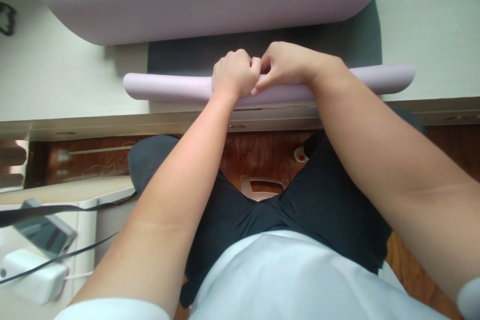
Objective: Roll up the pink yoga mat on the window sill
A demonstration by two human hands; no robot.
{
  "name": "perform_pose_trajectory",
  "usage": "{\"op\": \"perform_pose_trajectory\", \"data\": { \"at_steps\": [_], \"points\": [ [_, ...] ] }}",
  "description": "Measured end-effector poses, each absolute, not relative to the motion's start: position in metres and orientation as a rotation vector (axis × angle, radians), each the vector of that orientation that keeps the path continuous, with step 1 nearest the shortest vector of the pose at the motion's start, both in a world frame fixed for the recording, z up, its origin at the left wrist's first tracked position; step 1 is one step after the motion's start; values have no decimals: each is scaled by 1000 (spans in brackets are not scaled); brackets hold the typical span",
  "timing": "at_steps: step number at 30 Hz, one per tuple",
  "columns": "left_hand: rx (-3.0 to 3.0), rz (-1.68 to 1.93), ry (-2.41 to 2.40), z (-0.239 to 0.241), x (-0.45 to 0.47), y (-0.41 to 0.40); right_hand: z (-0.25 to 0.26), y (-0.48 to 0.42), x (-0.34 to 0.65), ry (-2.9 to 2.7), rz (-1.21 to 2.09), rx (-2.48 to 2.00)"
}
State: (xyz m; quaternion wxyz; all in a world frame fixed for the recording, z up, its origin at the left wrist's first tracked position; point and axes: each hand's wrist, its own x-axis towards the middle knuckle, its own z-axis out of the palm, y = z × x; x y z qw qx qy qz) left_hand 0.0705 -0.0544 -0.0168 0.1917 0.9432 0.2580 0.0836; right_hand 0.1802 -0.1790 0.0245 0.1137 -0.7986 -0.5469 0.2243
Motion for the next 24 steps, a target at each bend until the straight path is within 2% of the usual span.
{"op": "perform_pose_trajectory", "data": {
  "at_steps": [7, 12, 18, 24],
  "points": [
    [2600, 288, 699, -24, 73, -51, 16, -199, 126, -1560, 195, -2642],
    [2610, 388, 661, -29, 71, -52, -12, -211, 92, -1430, -220, -2597],
    [2651, 457, 671, -22, 64, -60, -40, -219, 101, -1483, -371, -2472],
    [2635, 364, 659, -9, 42, -72, -55, -224, 99, -1466, -446, -2442]
  ]
}}
